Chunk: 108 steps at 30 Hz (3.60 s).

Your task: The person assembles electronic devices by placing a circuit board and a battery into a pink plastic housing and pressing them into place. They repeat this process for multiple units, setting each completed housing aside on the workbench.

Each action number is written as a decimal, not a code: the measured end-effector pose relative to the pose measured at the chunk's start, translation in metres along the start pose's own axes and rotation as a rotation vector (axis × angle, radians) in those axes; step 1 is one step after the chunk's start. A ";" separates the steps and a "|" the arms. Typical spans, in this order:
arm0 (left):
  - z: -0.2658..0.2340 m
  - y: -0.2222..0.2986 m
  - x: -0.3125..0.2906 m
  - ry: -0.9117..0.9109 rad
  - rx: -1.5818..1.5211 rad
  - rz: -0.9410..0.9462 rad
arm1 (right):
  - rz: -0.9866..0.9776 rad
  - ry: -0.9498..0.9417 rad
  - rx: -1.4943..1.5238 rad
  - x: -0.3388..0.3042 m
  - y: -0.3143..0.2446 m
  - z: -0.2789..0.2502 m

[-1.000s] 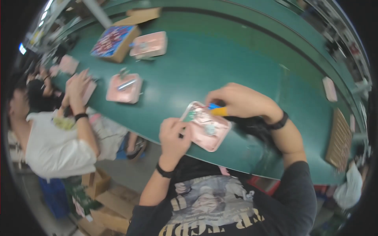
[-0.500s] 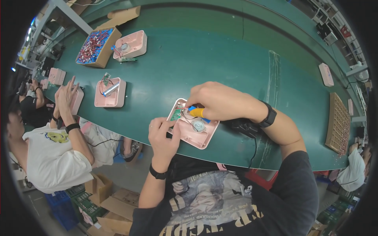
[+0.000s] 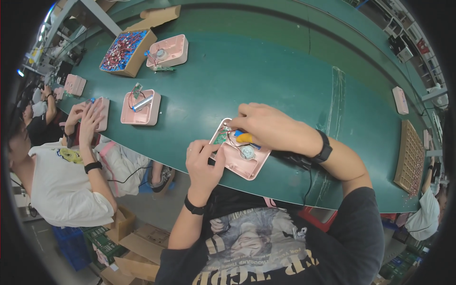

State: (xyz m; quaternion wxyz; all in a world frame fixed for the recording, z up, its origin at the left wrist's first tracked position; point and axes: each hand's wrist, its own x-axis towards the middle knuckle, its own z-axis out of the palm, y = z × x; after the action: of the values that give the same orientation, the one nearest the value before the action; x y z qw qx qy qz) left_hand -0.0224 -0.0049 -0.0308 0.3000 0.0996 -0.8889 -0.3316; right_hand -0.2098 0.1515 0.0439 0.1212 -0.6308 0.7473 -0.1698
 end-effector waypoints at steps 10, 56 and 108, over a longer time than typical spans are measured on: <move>-0.001 0.003 0.003 0.039 0.019 0.049 | 0.043 -0.305 -0.178 -0.014 -0.017 -0.035; -0.023 0.036 0.011 -0.229 0.401 0.161 | -0.150 0.103 0.090 0.010 0.038 -0.035; -0.023 0.014 0.011 -0.130 0.078 -0.220 | -0.372 0.367 0.045 0.016 0.049 -0.010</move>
State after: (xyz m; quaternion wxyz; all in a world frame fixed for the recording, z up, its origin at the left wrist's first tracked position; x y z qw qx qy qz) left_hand -0.0171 -0.0103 -0.0025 0.1996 0.1864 -0.9024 -0.3333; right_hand -0.2601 0.1442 0.0334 -0.0358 -0.7130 0.6242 -0.3174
